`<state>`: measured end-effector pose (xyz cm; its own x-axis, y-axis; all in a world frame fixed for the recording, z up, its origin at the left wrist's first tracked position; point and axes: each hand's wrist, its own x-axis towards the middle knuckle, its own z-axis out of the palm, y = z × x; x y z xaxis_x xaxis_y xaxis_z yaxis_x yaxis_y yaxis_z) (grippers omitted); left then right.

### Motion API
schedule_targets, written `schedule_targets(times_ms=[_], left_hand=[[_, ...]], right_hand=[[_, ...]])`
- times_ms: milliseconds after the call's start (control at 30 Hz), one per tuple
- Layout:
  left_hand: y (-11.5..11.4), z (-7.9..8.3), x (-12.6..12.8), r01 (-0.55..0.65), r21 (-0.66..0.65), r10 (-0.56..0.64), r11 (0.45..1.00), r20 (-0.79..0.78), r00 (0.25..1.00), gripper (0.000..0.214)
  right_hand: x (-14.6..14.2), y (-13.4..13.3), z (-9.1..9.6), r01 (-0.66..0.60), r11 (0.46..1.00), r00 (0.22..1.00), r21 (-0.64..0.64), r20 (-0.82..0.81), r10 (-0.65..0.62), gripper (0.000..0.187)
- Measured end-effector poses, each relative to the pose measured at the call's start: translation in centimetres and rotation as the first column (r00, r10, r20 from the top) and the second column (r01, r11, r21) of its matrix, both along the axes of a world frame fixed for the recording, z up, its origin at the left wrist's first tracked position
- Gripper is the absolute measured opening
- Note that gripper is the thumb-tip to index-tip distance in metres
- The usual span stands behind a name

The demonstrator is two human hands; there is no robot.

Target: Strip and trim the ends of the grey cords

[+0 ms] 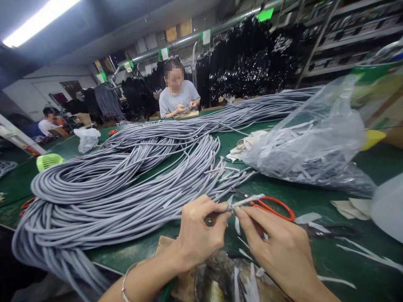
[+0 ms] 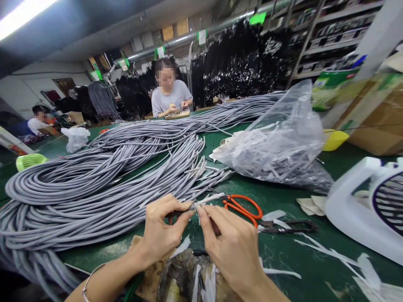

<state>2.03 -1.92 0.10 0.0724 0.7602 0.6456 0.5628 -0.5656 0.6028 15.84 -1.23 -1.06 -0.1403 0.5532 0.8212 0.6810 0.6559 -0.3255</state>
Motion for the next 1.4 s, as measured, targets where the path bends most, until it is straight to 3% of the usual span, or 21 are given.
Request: schedule_targets(times_ms=[100, 167, 300, 467, 533, 667, 733, 833, 900, 1067, 1400], left_hand=[[0.0, -0.1, 0.1, 0.015, 0.022, -0.013, 1.0, -0.056, 0.998, 0.013], [0.0, 0.1, 0.1, 0.003, 0.01, -0.002, 1.0, -0.068, 0.998, 0.014], [-0.1, 0.5, 0.2, -0.042, -0.056, 0.04, 0.998, -0.048, 0.998, 0.013], [-0.1, -0.1, 0.5, -0.044, -0.045, 0.041, 0.998, -0.061, 0.997, 0.014], [0.4, -0.5, 0.3, -0.061, -0.052, 0.057, 0.997, -0.064, 0.996, 0.013], [2.3, -1.0, -0.6, -0.132, -0.226, 0.124, 0.965, -0.049, 0.991, 0.009], [2.8, -0.9, -1.0, -0.086, -0.336, 0.104, 0.938, 0.037, 0.994, 0.01], [2.6, -0.3, -1.1, 0.025, -0.344, 0.043, 0.939, 0.19, 0.981, 0.016], [2.1, 0.0, -1.0, 0.069, -0.317, 0.0, 0.946, 0.213, 0.977, 0.018], [1.2, 0.4, -0.8, 0.085, -0.26, -0.033, 0.962, 0.197, 0.98, 0.017], [0.7, 0.3, -0.4, 0.077, -0.201, -0.052, 0.977, 0.129, 0.99, 0.011]], right_hand=[[-0.3, -0.1, 0.2, -0.057, 0.99, 0.995, -0.125, -0.093, 0.046, 0.032], [-0.5, -0.2, 0.2, -0.042, 0.997, 0.995, -0.059, -0.096, 0.037, 0.028], [-0.3, -0.2, -0.2, -0.014, 0.981, 1.0, 0.193, 0.027, 0.009, 0.018], [0.0, 0.2, -0.5, 0.027, 0.99, 0.999, 0.14, 0.029, -0.031, 0.02], [-0.3, -0.2, -0.6, 0.042, 0.981, 0.998, 0.188, 0.039, -0.05, 0.016], [-1.0, -1.4, -0.7, -0.228, 0.916, 0.969, 0.331, 0.169, 0.18, 0.012], [-1.1, -1.4, -0.7, -0.272, 0.915, 0.96, 0.297, 0.148, 0.237, 0.012], [-0.7, -0.2, -0.3, -0.074, 0.985, 0.997, 0.156, 0.001, 0.075, 0.015], [-0.4, 0.5, 0.1, -0.016, 0.998, 0.998, 0.056, -0.055, 0.019, 0.023], [-0.6, 0.7, 0.4, -0.069, 0.996, 0.993, -0.052, -0.101, 0.064, 0.029], [-0.8, 0.5, 0.6, -0.099, 0.988, 0.985, -0.121, -0.149, 0.081, 0.037]])
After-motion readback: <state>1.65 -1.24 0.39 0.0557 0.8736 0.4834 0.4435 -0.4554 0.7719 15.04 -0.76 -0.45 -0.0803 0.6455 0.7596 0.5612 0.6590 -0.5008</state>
